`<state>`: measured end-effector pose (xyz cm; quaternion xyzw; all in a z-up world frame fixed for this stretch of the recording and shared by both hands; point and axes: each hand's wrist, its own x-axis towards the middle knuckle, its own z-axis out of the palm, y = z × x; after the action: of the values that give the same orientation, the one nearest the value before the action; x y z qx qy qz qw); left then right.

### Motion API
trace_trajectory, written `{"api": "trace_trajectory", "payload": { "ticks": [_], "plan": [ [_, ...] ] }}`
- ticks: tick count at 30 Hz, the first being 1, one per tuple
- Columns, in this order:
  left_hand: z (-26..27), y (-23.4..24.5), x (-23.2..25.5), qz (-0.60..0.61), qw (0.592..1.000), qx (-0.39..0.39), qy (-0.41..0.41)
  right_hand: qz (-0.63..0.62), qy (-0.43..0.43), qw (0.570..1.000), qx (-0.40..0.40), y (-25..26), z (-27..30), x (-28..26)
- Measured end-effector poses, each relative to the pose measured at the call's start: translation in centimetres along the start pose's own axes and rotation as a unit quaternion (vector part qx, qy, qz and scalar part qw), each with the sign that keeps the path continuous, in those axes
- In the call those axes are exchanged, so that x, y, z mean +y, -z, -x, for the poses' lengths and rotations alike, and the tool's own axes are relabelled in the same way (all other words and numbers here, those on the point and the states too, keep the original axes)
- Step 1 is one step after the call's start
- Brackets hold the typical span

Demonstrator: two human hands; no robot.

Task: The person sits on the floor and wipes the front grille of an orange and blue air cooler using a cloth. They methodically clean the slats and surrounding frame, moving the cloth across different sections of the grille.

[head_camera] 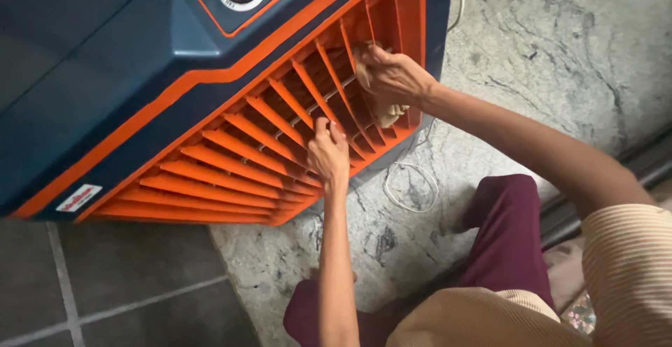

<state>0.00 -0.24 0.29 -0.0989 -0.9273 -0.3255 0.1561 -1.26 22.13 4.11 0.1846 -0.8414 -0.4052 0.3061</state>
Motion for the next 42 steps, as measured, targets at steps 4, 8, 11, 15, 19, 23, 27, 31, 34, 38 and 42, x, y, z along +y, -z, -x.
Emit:
{"api": "trace_trajectory", "payload": {
  "ticks": [4,8,11,15,19,23,27,31,34,38,42],
  "plan": [
    [-0.1,-0.6,0.0,0.003,0.999,-0.017,0.035,-0.022,-0.054,0.998,0.003,0.2,-0.1,-1.1],
    [0.0,-0.4,0.2,0.015,1.000,0.009,0.008,-0.011,-0.039,0.996,-0.075,0.2,-0.5,-1.3],
    [0.0,0.0,0.6,0.021,0.999,-0.005,0.025,-0.033,-0.084,0.993,-0.076,0.8,-1.0,-1.4],
    [0.0,0.0,0.4,0.007,0.999,-0.020,0.029,-0.265,-0.199,0.940,-0.085,2.2,-1.4,-2.2],
    [0.5,-0.3,-0.6,0.018,0.999,-0.031,0.024,-0.436,-0.348,0.827,0.065,4.3,-0.8,-4.7],
    [2.4,-0.9,-1.2,0.098,0.995,0.013,0.001,-0.501,-0.363,0.783,0.065,5.2,2.2,-8.6],
    [4.2,-1.0,-2.7,0.076,0.996,-0.032,0.034,-0.693,-0.333,0.639,0.033,4.6,6.2,-12.2],
    [4.8,-2.0,-4.4,0.083,0.994,-0.056,0.045,-0.728,-0.317,0.602,0.087,3.3,9.7,-14.9],
    [5.3,-3.1,-5.0,0.080,0.996,-0.043,0.012,-0.725,-0.386,0.566,0.072,2.3,11.4,-16.5],
    [5.8,-4.0,-5.7,0.086,0.991,-0.105,0.014,-0.690,-0.460,0.559,0.008,1.2,12.7,-18.0],
    [6.2,-4.6,-6.8,0.086,0.985,-0.149,-0.013,-0.695,-0.536,0.445,-0.176,1.0,13.5,-18.9]
  ]
}}
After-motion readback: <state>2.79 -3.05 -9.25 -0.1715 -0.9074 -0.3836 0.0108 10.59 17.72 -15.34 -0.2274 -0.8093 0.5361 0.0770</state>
